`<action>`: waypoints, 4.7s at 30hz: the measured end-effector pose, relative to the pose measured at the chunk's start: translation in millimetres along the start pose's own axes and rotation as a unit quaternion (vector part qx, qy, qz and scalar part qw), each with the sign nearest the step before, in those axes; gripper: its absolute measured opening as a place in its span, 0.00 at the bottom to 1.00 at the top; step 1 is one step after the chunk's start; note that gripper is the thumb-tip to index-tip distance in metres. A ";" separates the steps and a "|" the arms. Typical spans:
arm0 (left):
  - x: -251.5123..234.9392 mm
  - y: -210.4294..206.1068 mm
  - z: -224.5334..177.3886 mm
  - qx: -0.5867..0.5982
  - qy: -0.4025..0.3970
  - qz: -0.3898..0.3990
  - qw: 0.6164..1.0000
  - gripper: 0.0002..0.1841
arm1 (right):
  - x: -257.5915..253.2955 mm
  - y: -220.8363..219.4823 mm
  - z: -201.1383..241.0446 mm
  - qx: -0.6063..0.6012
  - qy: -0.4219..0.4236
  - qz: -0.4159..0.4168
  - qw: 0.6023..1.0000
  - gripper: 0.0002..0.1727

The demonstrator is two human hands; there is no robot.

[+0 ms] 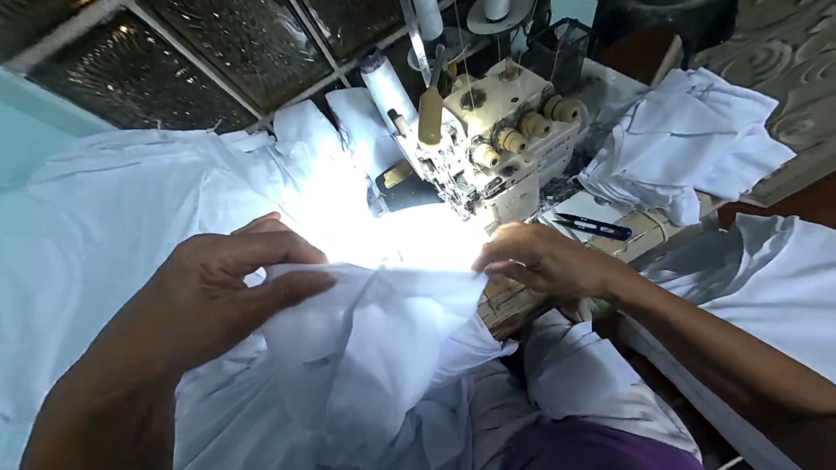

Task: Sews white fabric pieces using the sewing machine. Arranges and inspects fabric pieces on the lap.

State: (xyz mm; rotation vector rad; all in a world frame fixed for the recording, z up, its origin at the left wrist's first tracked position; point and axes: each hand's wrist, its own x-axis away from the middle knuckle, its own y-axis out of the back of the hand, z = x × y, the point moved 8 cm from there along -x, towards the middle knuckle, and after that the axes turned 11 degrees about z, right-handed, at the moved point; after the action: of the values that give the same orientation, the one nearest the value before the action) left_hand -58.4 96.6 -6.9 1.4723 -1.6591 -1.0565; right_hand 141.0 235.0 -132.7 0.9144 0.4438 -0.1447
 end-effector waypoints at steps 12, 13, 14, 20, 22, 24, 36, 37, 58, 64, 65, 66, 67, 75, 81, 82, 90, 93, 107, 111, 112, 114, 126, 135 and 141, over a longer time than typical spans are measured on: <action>-22.7 -8.8 -3.4 -0.125 0.007 -0.033 0.992 0.12 | 8.4 -2.6 -0.3 -0.013 -0.049 -0.066 0.997 0.07; -22.8 -7.3 -2.1 -0.132 0.012 -0.043 0.990 0.13 | 6.1 -2.1 -5.9 -0.009 -0.048 -0.079 0.996 0.07; -22.8 -6.2 -1.0 -0.140 0.020 -0.051 0.989 0.14 | 3.8 -1.6 -11.2 0.004 -0.049 -0.091 0.995 0.07; -18.9 -2.9 3.4 -0.158 0.039 -0.098 0.982 0.15 | -12.6 0.5 -35.8 0.108 -0.062 -0.162 0.979 0.05; -17.6 -3.3 1.0 -0.155 0.038 -0.113 0.981 0.14 | -17.9 0.1 -41.4 0.129 -0.047 -0.175 0.975 0.06; -15.9 -4.9 -5.0 -0.156 0.033 -0.125 0.979 0.15 | -21.8 -0.5 -41.6 0.148 -0.036 -0.174 0.973 0.07; 19.7 -46.2 -51.1 -0.168 -0.045 -0.048 0.984 0.17 | -50.1 3.5 10.1 -0.147 0.039 0.064 0.986 0.21; 21.7 -48.5 -53.4 -0.181 -0.047 -0.044 0.981 0.17 | -51.1 3.3 13.6 -0.149 0.035 0.068 0.986 0.19; 15.6 -4.4 1.2 -0.123 -0.041 0.009 0.991 0.20 | -28.5 -3.8 4.9 -0.145 -0.007 -0.079 0.986 0.09; -12.4 -2.2 -7.0 -0.027 -0.007 -0.072 0.997 0.10 | -13.9 1.3 1.6 -0.135 -0.019 -0.075 0.988 0.07; -16.6 -4.8 -10.2 -0.044 -0.007 -0.084 0.996 0.10 | -10.7 1.8 1.2 -0.136 -0.015 -0.069 0.988 0.06; -20.4 -7.7 -15.1 -0.068 -0.004 -0.096 0.993 0.11 | -7.3 1.8 0.6 -0.137 -0.012 -0.061 0.989 0.07; -23.8 -11.0 -21.4 -0.099 -0.001 -0.105 0.989 0.12 | -3.8 1.4 0.1 -0.134 -0.012 -0.054 0.989 0.08; -42.5 -48.0 -69.4 -0.296 -0.071 -0.081 0.949 0.17 | 26.2 -6.6 -3.6 -0.105 -0.088 -0.016 0.990 0.10; -45.1 -41.5 -67.7 -0.353 -0.058 -0.126 0.926 0.20 | 9.7 -1.9 -23.7 -0.066 -0.098 -0.078 0.990 0.12; -44.7 -39.5 -69.0 -0.348 -0.054 -0.134 0.926 0.19 | 6.0 -0.1 -26.4 -0.052 -0.096 -0.097 0.989 0.11; -36.8 -71.3 -92.4 -0.185 -0.072 -0.149 0.969 0.18 | -5.6 -4.7 -33.5 0.127 -0.064 -0.256 0.956 0.01; -33.9 -114.5 -102.4 -0.087 -0.071 -0.160 0.981 0.15 | -0.2 -10.0 -29.7 0.144 -0.053 -0.299 0.942 0.06; -55.0 -186.1 -91.6 -0.078 0.034 -0.198 0.977 0.08 | 29.2 -24.5 -43.3 0.026 -0.109 -0.358 0.927 0.05; -64.0 -174.8 -73.5 -0.095 0.058 -0.208 0.972 0.08 | 30.2 -23.8 -47.0 -0.008 -0.142 -0.347 0.927 0.05; -66.5 -171.8 -68.9 -0.098 0.062 -0.210 0.971 0.08 | 29.5 -22.7 -46.8 -0.006 -0.154 -0.336 0.929 0.05; -72.6 -166.2 -59.7 -0.105 0.071 -0.214 0.969 0.07 | 25.2 -19.8 -45.3 0.010 -0.175 -0.299 0.938 0.07; -84.5 -131.4 -30.0 -0.151 0.073 -0.112 0.979 0.15 | -1.8 -9.3 -26.0 0.183 -0.208 -0.182 0.943 0.10; -57.2 -69.9 26.1 -0.335 -0.014 -0.009 0.942 0.13 | 40.5 -58.8 12.7 0.080 -0.172 -0.231 0.954 0.09; -39.8 -58.8 -14.6 -0.163 -0.107 0.125 0.973 0.13 | -5.7 -103.2 24.7 -0.074 -0.106 -0.009 0.992 0.12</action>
State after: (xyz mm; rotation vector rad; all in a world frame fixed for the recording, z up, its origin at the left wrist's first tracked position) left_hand -13.9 132.0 -51.8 0.9404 -1.6671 -1.3044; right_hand 111.9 152.3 -192.8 0.7398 0.2613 -0.2205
